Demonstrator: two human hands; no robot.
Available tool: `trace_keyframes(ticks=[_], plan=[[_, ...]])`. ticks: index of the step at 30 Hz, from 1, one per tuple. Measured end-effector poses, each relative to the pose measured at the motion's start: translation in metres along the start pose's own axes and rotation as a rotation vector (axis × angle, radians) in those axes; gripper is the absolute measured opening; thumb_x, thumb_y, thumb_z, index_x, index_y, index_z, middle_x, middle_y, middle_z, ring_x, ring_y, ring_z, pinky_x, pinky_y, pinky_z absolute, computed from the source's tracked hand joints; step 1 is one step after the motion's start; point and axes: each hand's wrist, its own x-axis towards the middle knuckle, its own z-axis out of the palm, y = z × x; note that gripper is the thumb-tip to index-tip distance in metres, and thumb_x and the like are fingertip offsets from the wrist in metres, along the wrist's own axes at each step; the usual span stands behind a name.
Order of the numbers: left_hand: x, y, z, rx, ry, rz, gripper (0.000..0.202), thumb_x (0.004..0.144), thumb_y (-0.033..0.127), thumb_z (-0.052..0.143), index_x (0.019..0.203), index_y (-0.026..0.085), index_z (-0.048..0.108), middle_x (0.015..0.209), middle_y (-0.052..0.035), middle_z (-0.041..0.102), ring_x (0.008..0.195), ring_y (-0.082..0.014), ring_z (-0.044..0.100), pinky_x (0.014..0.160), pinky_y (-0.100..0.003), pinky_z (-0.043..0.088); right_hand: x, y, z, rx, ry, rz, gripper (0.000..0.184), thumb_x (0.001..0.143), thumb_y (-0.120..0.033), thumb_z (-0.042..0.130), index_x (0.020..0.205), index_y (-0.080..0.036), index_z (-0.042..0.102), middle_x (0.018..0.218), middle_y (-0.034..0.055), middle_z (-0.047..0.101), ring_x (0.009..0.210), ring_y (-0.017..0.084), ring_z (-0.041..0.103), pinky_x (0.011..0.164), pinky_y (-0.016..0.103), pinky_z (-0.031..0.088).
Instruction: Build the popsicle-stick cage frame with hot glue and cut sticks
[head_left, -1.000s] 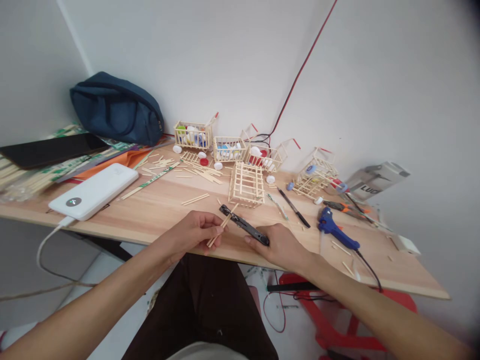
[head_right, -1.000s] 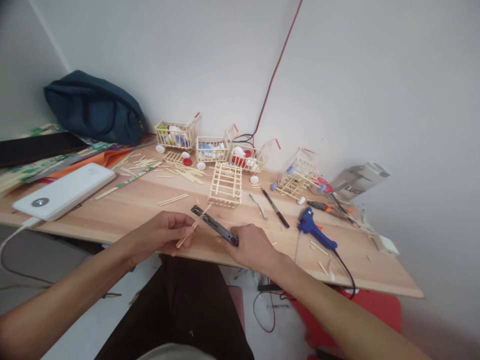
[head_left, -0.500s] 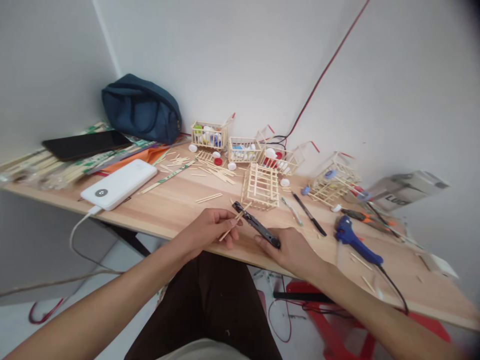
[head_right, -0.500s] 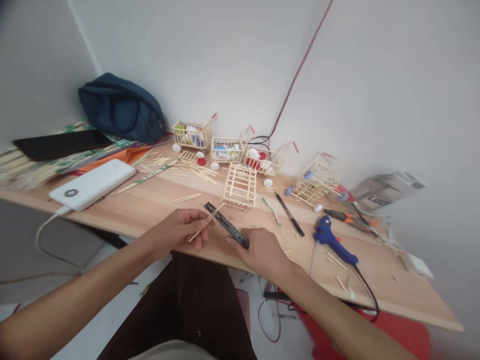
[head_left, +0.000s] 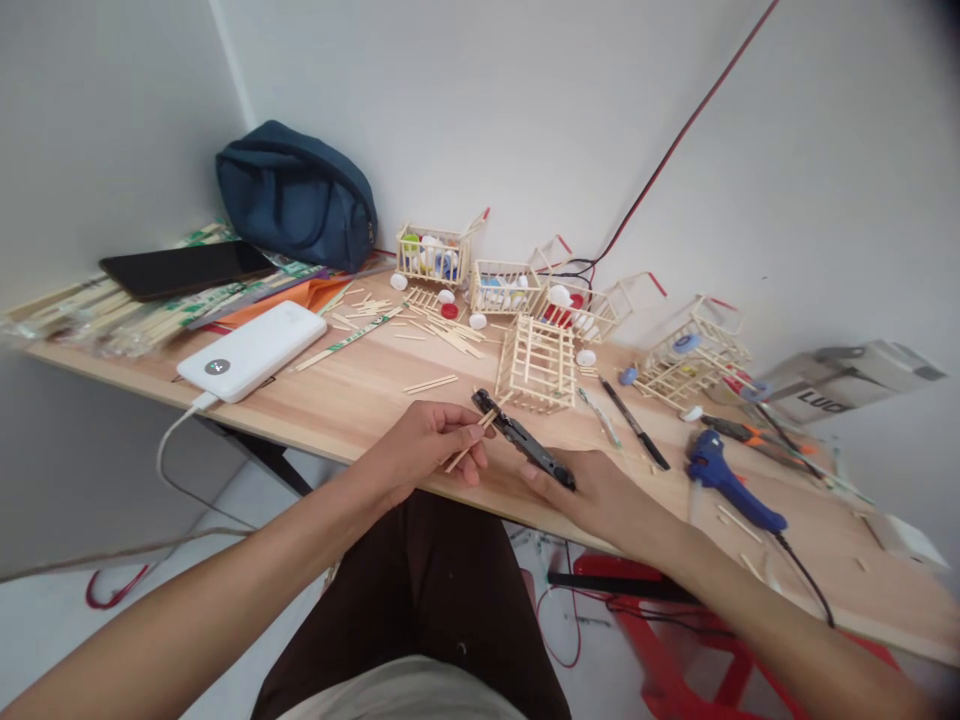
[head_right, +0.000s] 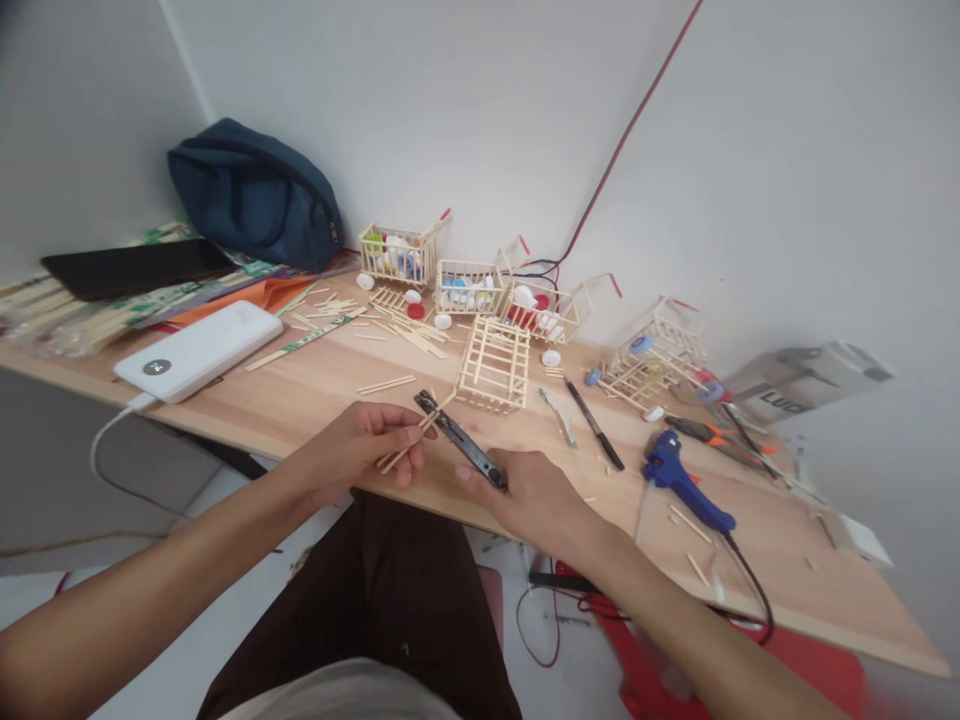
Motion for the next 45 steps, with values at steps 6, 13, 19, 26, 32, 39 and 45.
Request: trace_keyframes(ticks=[6, 13, 19, 26, 32, 39, 45], plan=[[-0.002, 0.002, 0.003, -0.004, -0.014, 0.022, 0.023, 0.08, 0.033, 0.066, 0.081, 0.01, 0.063, 0.066, -0.002, 0.065, 0.047, -0.0078, 0.057, 0.052, -0.02, 0.037, -0.005, 0.005, -0.013, 0.154, -0.142, -0.037, 0.064, 0.09, -0.07, 0.029, 0.094, -0.017, 0.066, 0.088, 0.0081, 0.07, 0.083, 0.025, 0.062, 0.076, 0.032, 0.046], [-0.004, 0.003, 0.008, 0.024, -0.016, 0.034, 0.025, 0.079, 0.035, 0.066, 0.077, 0.01, 0.063, 0.064, -0.001, 0.062, 0.046, -0.0069, 0.055, 0.051, -0.02, 0.035, -0.011, 0.003, -0.024, 0.147, -0.17, -0.019, 0.063, 0.09, -0.069, 0.029, 0.097, -0.018, 0.066, 0.091, 0.0087, 0.069, 0.084, 0.023, 0.061, 0.079, 0.033, 0.045], [-0.003, 0.001, 0.012, 0.057, 0.046, 0.068, 0.022, 0.081, 0.031, 0.062, 0.076, 0.009, 0.063, 0.063, -0.0006, 0.061, 0.044, -0.0061, 0.055, 0.049, -0.018, 0.035, -0.014, -0.004, -0.027, 0.028, -0.07, 0.081, 0.069, 0.087, -0.074, 0.029, 0.087, -0.017, 0.066, 0.079, 0.0088, 0.068, 0.073, 0.023, 0.06, 0.066, 0.032, 0.043], [-0.002, 0.002, 0.011, 0.047, 0.028, 0.054, 0.023, 0.08, 0.031, 0.064, 0.07, 0.01, 0.061, 0.061, -0.0006, 0.06, 0.044, -0.0062, 0.054, 0.048, -0.018, 0.034, -0.011, 0.007, -0.022, 0.086, -0.059, 0.053, 0.065, 0.087, -0.074, 0.032, 0.078, -0.017, 0.063, 0.074, 0.0066, 0.065, 0.067, 0.02, 0.057, 0.061, 0.029, 0.041], [-0.001, 0.001, 0.008, -0.037, -0.026, -0.002, 0.025, 0.075, 0.034, 0.07, 0.072, 0.01, 0.063, 0.062, -0.0014, 0.062, 0.045, -0.006, 0.053, 0.046, -0.018, 0.032, -0.009, 0.01, -0.018, 0.254, -0.221, -0.027, 0.067, 0.087, -0.074, 0.027, 0.082, -0.017, 0.061, 0.075, 0.0057, 0.064, 0.071, 0.019, 0.058, 0.066, 0.029, 0.045], [0.0, 0.003, 0.008, 0.221, 0.185, 0.087, 0.018, 0.082, 0.02, 0.059, 0.066, 0.011, 0.061, 0.053, 0.0001, 0.06, 0.043, -0.0084, 0.056, 0.047, -0.018, 0.037, -0.015, 0.007, -0.025, 0.18, -0.158, 0.142, 0.069, 0.085, -0.077, 0.027, 0.077, -0.019, 0.063, 0.07, 0.0063, 0.064, 0.066, 0.02, 0.058, 0.061, 0.03, 0.044], [-0.001, 0.001, -0.004, 0.021, 0.128, 0.071, 0.015, 0.083, 0.025, 0.062, 0.08, 0.01, 0.065, 0.063, -0.0009, 0.064, 0.044, -0.0074, 0.056, 0.048, -0.019, 0.038, -0.023, 0.019, -0.03, 0.272, -0.175, 0.08, 0.066, 0.087, -0.074, 0.028, 0.077, -0.02, 0.065, 0.078, 0.0068, 0.068, 0.077, 0.022, 0.062, 0.076, 0.031, 0.048]])
